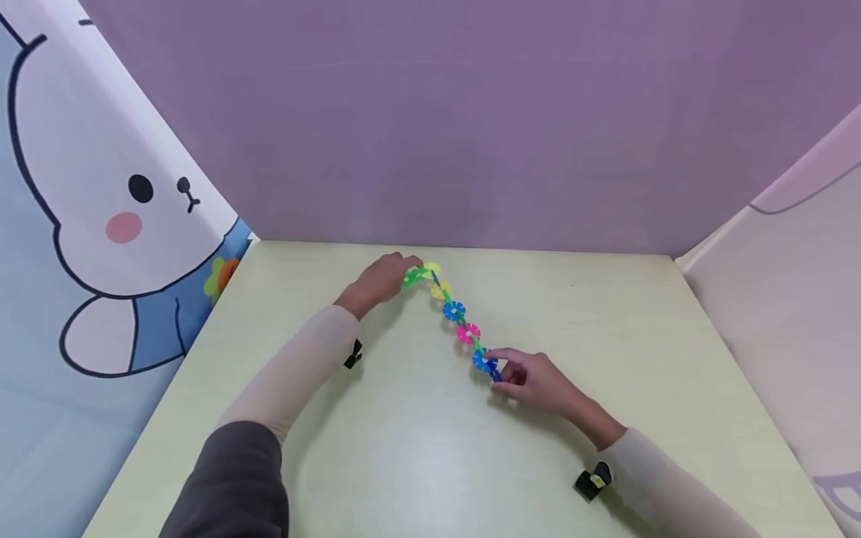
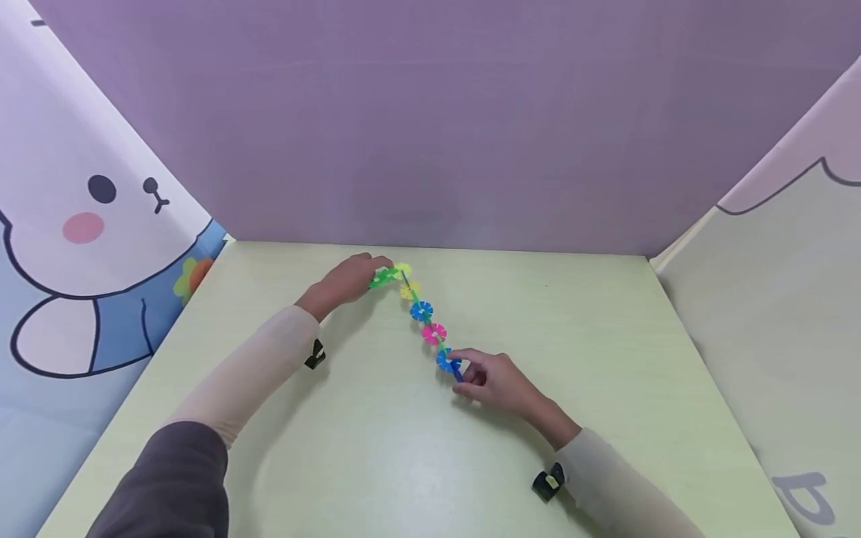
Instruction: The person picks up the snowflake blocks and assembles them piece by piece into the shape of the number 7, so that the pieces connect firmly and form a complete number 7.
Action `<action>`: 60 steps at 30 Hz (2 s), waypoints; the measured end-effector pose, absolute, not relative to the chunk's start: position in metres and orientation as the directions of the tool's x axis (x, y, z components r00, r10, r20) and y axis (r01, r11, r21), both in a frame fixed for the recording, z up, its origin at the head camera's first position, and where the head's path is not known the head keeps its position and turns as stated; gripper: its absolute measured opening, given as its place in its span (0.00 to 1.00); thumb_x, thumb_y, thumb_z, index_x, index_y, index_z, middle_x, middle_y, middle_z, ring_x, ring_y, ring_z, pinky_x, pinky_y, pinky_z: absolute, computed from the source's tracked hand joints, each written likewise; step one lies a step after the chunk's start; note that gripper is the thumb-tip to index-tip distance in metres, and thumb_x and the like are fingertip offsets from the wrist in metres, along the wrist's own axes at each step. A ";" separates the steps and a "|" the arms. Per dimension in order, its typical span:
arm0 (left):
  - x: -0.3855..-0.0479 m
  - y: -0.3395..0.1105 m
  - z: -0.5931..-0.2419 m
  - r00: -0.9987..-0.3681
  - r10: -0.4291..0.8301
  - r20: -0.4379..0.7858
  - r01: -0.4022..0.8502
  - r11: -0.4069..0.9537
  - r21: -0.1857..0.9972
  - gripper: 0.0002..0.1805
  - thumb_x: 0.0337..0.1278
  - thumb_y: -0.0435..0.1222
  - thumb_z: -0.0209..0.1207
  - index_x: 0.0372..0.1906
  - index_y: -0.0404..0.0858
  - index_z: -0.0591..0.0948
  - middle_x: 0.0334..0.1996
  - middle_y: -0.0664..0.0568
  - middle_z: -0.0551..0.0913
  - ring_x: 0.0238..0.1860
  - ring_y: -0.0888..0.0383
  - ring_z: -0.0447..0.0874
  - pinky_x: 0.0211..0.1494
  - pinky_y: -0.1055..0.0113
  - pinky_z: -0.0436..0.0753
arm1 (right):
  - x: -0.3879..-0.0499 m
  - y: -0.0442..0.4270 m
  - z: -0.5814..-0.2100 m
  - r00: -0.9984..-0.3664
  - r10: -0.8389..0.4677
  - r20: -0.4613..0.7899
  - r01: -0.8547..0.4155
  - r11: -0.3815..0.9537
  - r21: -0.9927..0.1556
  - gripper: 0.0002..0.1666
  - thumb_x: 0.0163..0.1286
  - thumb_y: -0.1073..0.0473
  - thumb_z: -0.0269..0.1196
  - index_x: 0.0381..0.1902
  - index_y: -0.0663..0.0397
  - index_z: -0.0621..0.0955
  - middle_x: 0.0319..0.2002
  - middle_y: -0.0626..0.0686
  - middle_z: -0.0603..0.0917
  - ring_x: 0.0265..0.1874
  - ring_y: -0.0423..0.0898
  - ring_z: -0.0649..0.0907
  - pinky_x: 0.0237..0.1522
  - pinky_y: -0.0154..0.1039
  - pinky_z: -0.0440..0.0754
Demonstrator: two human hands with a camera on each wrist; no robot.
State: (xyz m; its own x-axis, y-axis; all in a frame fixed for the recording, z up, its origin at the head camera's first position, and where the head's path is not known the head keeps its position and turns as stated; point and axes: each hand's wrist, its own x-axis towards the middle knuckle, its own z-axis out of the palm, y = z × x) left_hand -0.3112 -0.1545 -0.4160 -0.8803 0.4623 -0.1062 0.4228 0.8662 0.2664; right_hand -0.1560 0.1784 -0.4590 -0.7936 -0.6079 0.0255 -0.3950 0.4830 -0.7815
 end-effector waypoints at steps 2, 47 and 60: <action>-0.313 -0.148 -0.416 -0.868 0.487 -0.097 0.453 0.856 0.247 0.26 0.75 0.25 0.50 0.71 0.48 0.73 0.58 0.44 0.81 0.57 0.47 0.80 0.66 0.52 0.80 | -0.151 0.176 -0.459 -0.783 -0.622 0.006 -0.387 0.479 -0.788 0.29 0.67 0.59 0.71 0.64 0.53 0.78 0.31 0.45 0.88 0.28 0.34 0.83 0.33 0.32 0.85; -0.331 -0.104 -0.441 -0.834 0.540 -0.115 0.527 0.840 0.128 0.28 0.75 0.26 0.50 0.70 0.56 0.76 0.55 0.48 0.82 0.57 0.49 0.79 0.69 0.55 0.78 | -0.132 0.137 -0.460 -0.744 -0.642 -0.183 -0.263 0.534 -0.804 0.25 0.65 0.52 0.73 0.54 0.50 0.74 0.29 0.39 0.85 0.27 0.37 0.82 0.35 0.30 0.82; -0.333 -0.104 -0.441 -0.841 0.522 -0.146 0.490 0.847 0.206 0.28 0.77 0.27 0.47 0.70 0.56 0.76 0.57 0.49 0.82 0.60 0.49 0.78 0.72 0.54 0.74 | -0.134 0.141 -0.461 -0.730 -0.657 -0.189 -0.263 0.525 -0.809 0.26 0.66 0.52 0.72 0.55 0.51 0.74 0.29 0.40 0.86 0.27 0.36 0.81 0.34 0.30 0.83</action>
State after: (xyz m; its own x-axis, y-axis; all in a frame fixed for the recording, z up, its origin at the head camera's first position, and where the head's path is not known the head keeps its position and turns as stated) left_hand -0.3330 -0.1040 -0.4412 -0.8407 0.5216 -0.1455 0.4898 0.8470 0.2065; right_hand -0.1341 0.1406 -0.4609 -0.7300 -0.6567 -0.1894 -0.2628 0.5255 -0.8092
